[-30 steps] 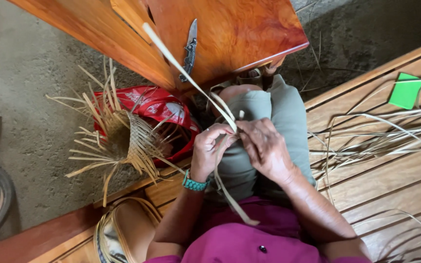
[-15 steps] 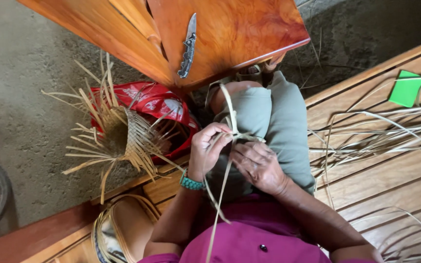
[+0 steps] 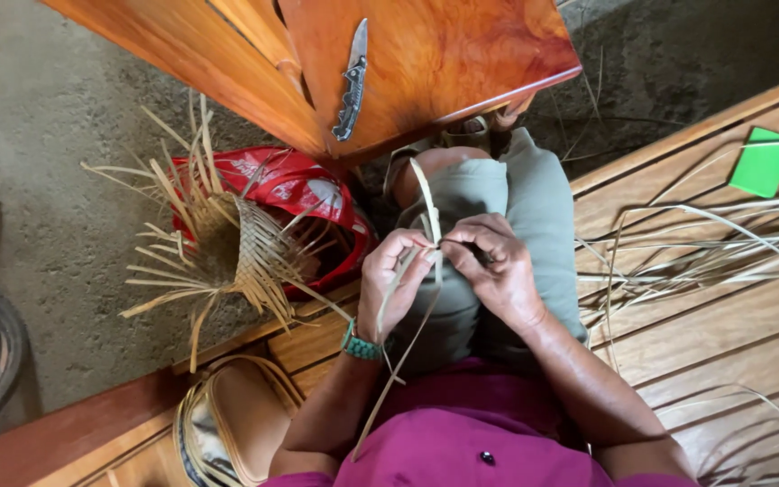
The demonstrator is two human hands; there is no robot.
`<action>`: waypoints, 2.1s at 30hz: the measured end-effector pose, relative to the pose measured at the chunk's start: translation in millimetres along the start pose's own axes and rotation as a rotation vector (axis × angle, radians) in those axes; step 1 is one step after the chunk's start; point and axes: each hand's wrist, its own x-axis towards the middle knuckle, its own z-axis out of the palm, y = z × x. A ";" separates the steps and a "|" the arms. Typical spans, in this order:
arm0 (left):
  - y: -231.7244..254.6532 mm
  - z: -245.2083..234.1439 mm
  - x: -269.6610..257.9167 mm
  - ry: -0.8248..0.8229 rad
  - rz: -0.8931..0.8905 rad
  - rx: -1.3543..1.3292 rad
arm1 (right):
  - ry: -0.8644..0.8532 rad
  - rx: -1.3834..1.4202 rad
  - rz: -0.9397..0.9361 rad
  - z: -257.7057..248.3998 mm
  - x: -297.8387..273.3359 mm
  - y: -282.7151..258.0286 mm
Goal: Weaving natural fiber strands together to create a handcrafted item
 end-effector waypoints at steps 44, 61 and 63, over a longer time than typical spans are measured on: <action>5.7 7.8 4.0 -0.028 0.054 -0.032 | -0.251 0.217 0.090 -19.6 13.4 1.3; 21.3 3.5 8.2 -0.044 0.080 0.018 | -0.293 0.315 0.272 -32.2 18.6 13.2; 22.8 4.4 9.1 -0.051 0.114 0.040 | -0.321 0.261 0.181 -31.3 12.2 26.8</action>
